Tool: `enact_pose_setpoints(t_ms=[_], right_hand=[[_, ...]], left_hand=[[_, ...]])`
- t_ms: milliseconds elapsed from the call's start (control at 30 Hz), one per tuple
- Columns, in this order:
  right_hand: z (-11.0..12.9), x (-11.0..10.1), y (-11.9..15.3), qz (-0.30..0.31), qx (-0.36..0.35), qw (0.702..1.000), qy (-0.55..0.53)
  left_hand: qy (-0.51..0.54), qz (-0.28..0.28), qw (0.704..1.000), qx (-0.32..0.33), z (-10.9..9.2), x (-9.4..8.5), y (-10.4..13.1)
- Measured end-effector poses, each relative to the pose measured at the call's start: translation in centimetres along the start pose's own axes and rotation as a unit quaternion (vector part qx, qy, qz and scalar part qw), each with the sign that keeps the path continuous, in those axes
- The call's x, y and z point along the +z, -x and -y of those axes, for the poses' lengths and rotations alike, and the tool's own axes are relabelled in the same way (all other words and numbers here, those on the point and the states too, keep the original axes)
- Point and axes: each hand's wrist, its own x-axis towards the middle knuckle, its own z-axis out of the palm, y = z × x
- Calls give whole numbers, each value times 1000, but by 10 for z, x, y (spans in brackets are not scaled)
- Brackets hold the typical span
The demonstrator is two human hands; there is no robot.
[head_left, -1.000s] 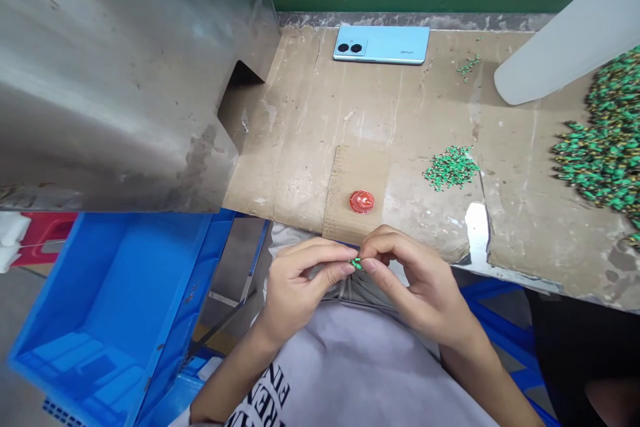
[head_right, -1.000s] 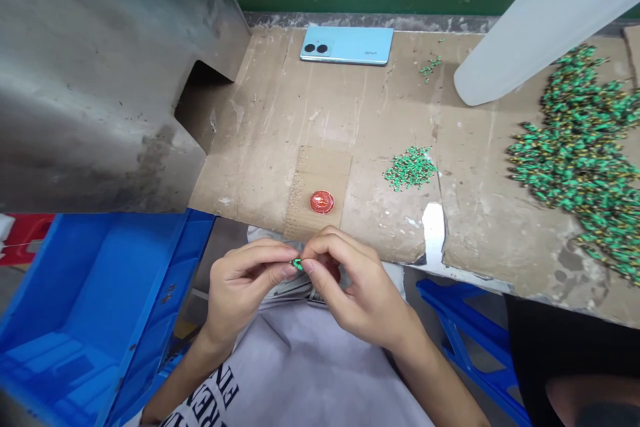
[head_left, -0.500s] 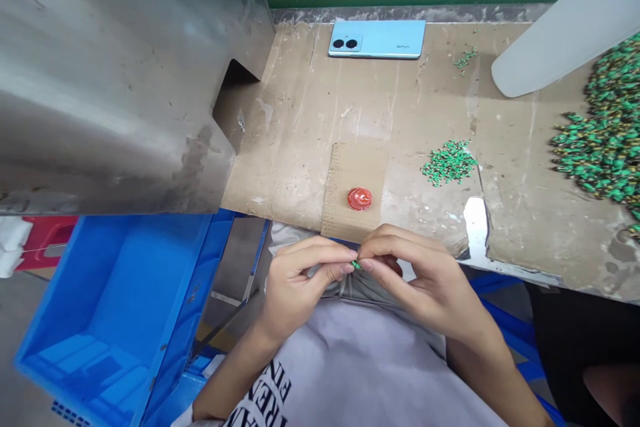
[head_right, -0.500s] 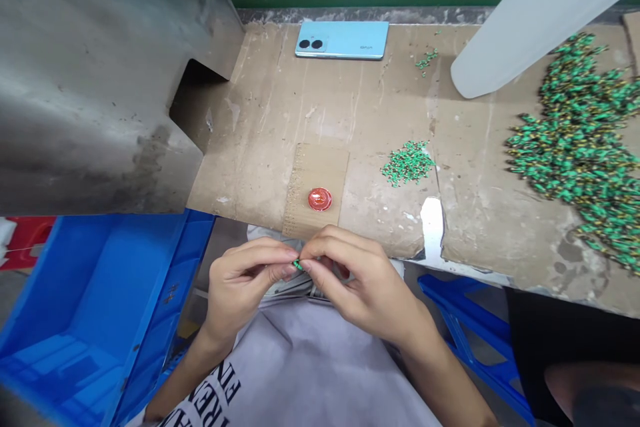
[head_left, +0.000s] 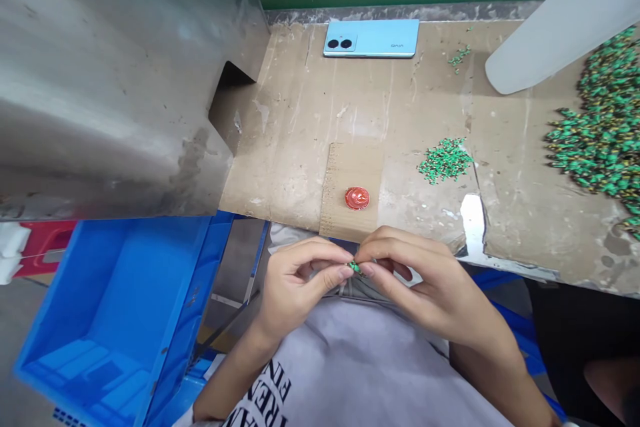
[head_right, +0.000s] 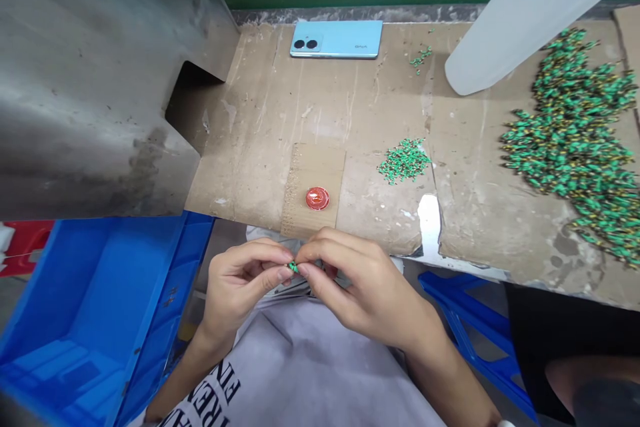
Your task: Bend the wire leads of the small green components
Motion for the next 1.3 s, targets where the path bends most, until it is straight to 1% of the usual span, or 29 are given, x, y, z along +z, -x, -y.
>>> enact_pose_setpoints(t_ms=[133, 267, 367, 500, 567, 633, 700, 800, 900, 967, 1033, 1100, 1200, 1300], right_hand=[[0, 0, -1, -9, -8, 1000, -11], [0, -1, 1, -2, -4, 1000, -29], [-1, 1, 4, 8, 9, 999, -41], [-4, 7, 9, -15, 1, 998, -65], [-5, 8, 11, -26, -10, 998, -64], [-5, 9, 12, -34, -19, 998, -54], [-4, 9, 12, -46, -28, 998, -44], [-3, 10, 11, -62, -53, 996, -34], [-5, 12, 9, -79, -91, 993, -18], [-7, 14, 9, -89, -110, 990, 1], [-10, 15, 10, -93, -124, 988, 22], [-12, 15, 12, -86, -139, 986, 41], [-15, 14, 15, -75, -156, 983, 61], [-17, 14, 16, -74, -160, 982, 63]], left_hand=[[15, 5, 1000, -1, 1, 1, 0], [6, 11, 1000, 23, 4, -2, 2], [-35, 6, 996, 76, 5, -3, 1], [-85, 10, 981, 176, 4, -3, -4], [-101, 11, 973, 206, 5, -1, -5], [-106, 2, 969, 222, 7, 1, -5], [-88, -7, 971, 223, 9, 3, -4], [-44, -13, 978, 201, 11, 6, -3], [-21, -2, 984, 175, 11, 5, -2], [-15, 16, 987, 157, 9, 4, 0], [-27, 27, 990, 135, 6, 3, 2], [-60, 24, 990, 125, 4, 2, 4], [-108, 2, 985, 132, 1, 5, 6], [-131, -14, 981, 143, -3, 9, 5]])
